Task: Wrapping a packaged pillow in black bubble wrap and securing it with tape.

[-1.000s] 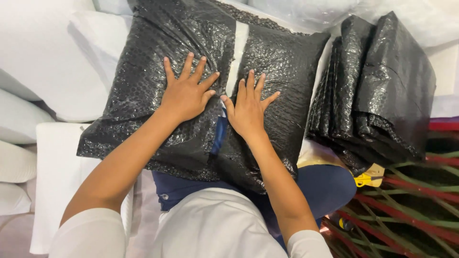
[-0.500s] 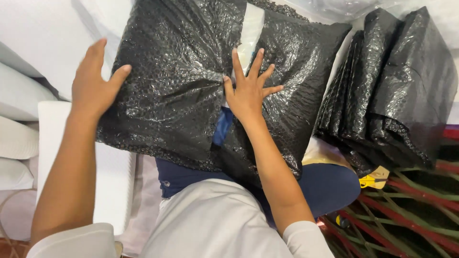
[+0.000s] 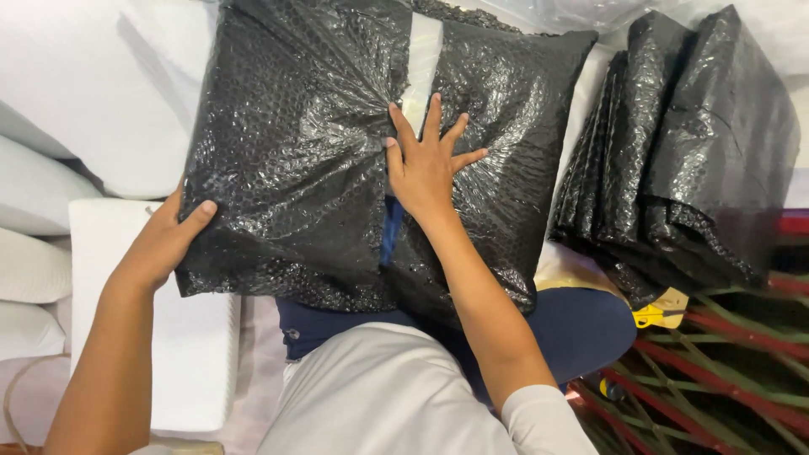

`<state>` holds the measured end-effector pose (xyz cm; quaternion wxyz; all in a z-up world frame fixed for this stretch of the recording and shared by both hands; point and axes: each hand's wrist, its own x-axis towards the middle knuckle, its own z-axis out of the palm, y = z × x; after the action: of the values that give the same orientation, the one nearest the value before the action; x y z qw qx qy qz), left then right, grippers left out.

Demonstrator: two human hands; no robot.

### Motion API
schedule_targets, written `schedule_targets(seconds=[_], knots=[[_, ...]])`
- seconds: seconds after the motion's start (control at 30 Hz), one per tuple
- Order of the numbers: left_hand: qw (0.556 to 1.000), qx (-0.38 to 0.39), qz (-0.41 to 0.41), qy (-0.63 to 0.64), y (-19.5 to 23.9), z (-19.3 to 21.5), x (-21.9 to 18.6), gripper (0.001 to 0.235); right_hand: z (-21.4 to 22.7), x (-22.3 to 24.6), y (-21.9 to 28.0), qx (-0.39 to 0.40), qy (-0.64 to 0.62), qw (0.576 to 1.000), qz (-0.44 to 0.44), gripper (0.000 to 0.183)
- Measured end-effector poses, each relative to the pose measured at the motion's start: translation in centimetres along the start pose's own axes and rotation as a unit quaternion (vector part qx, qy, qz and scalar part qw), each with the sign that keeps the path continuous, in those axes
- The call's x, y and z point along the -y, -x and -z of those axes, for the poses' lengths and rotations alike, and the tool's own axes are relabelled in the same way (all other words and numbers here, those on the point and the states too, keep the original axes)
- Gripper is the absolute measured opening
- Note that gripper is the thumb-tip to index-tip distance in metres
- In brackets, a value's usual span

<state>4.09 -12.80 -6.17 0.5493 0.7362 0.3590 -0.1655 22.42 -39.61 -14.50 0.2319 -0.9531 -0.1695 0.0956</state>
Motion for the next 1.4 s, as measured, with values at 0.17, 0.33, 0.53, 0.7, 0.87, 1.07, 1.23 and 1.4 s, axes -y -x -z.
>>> schedule_targets(seconds=[0.17,0.33,0.53,0.7,0.87,1.07,1.23,1.4], knots=[[0.999,-0.02,0.014,-0.02,1.0,-1.5,-2.5,0.086,1.8,-0.2,-2.2,0.012,-0.039,0.999,-0.019,0.05],[0.993,0.036,0.099,-0.057,1.0,-1.9,-3.0,0.102,3.3,-1.8,-2.2,0.043,-0.03,0.998,0.034,0.053],[0.982,-0.081,-0.015,-0.17,-2.7,1.0,-2.2,0.081,3.7,-6.4,-1.9,-0.125,-0.004,0.99,0.061,0.05],[0.936,-0.153,-0.189,-0.256,-7.7,-2.4,-8.1,0.077,3.4,-6.2,-3.4,-0.021,0.066,0.998,-0.005,0.077],[0.944,-0.135,-0.107,-0.281,-12.6,-5.1,-11.9,0.081,-0.1,-8.3,-4.4,-0.094,0.088,0.992,0.019,0.052],[0.904,-0.087,-0.132,-0.397,-11.4,-6.5,-11.7,0.068,2.6,-6.6,-4.2,-0.072,-0.048,0.996,-0.02,0.046],[0.801,-0.228,-0.347,-0.431,-16.3,-7.4,-8.0,0.059,3.3,-5.4,-3.5,-0.002,-0.018,1.0,-0.005,0.057],[0.818,-0.062,-0.359,-0.446,-15.6,-11.2,-10.9,0.073,3.1,-9.4,-3.0,-0.082,0.071,0.993,0.037,0.044]])
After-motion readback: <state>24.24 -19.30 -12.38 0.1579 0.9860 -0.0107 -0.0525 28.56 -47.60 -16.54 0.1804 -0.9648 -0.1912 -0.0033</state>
